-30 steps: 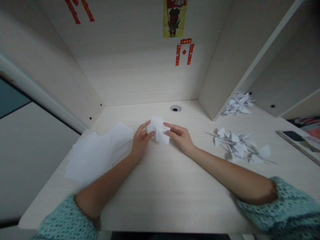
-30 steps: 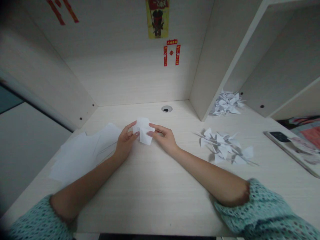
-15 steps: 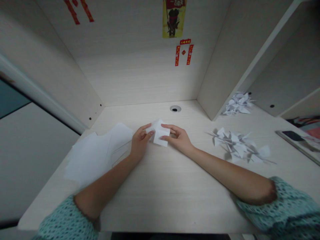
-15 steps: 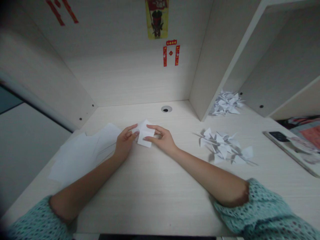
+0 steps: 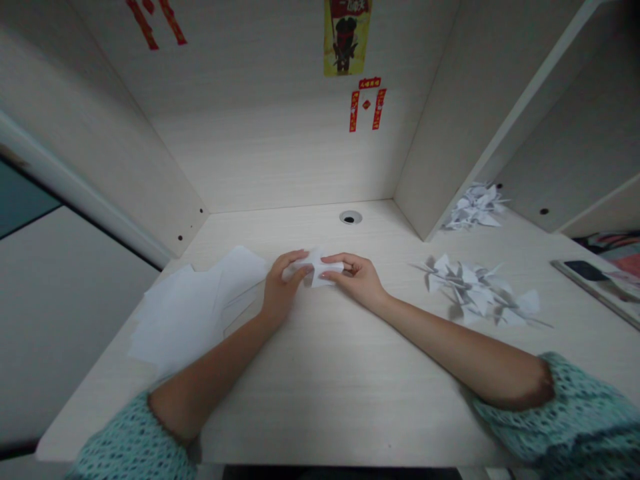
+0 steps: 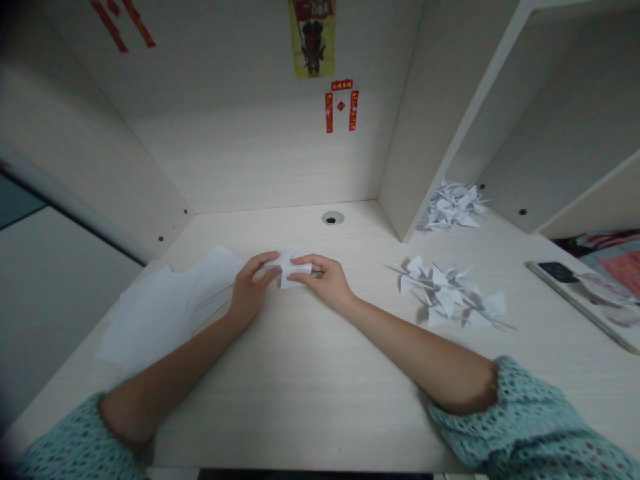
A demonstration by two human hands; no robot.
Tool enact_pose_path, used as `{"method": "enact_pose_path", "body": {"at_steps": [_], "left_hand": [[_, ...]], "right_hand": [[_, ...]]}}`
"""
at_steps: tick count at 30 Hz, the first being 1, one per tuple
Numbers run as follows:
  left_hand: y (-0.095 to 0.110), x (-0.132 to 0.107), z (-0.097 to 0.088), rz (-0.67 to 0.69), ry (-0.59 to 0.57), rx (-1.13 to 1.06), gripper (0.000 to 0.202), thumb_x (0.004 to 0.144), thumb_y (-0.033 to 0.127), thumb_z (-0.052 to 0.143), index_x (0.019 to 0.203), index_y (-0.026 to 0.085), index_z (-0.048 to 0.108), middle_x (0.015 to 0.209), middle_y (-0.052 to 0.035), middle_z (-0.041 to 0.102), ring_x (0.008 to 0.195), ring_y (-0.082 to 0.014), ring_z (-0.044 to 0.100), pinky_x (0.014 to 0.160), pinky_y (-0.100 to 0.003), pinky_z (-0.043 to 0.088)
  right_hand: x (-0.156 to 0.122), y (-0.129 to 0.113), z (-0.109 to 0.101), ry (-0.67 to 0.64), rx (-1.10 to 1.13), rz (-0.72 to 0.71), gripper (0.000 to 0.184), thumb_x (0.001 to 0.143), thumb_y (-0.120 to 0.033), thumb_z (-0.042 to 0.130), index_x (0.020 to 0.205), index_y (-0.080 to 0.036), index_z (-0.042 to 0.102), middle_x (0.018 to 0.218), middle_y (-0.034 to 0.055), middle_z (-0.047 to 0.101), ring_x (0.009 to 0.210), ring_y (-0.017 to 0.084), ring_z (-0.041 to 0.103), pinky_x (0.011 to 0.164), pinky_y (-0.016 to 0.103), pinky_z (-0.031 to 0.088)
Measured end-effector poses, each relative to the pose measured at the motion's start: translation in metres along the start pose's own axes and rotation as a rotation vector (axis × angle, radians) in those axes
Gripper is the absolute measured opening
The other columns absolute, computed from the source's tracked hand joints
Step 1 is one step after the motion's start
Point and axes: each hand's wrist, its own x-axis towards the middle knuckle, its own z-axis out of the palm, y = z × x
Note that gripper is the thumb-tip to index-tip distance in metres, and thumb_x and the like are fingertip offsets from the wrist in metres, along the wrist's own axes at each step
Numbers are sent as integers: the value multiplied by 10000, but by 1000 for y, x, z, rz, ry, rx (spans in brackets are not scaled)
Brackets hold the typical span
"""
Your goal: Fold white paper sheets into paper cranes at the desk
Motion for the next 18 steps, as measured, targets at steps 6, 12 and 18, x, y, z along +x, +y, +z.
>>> {"method": "enact_pose_path", "body": {"at_steps": [6, 12, 18], "left_hand": [[1, 1, 1, 68, -43, -68, 272, 811, 337, 632, 1059, 249, 699, 1159, -47, 663, 1115, -194, 578, 1023, -371, 408], [1, -1, -2, 4, -53, -54, 246, 807, 363, 632, 998, 232, 716, 1116, -51, 694, 1087, -205, 609, 1019, -384, 414], [4, -3, -1, -59, -52, -76, 282, 807, 380, 630, 1031, 232, 718, 1072, -41, 718, 1028, -206, 640, 964, -365, 450]], "right_hand": [[1, 3, -2, -7, -46, 12, 358, 611, -400, 800, 898, -202, 721, 830, 54, 751, 668, 186, 680, 632, 307, 541], [1, 3, -2, -13, -76, 10, 377, 611, -425, 796, 915, -213, 729, 806, 47, 747, 669, 193, 676, 577, 296, 531], [1, 1, -1, -26, -37, 45, 377, 605, -400, 804, 916, -202, 725, 774, 50, 750, 593, 168, 659, 573, 288, 519]]}}
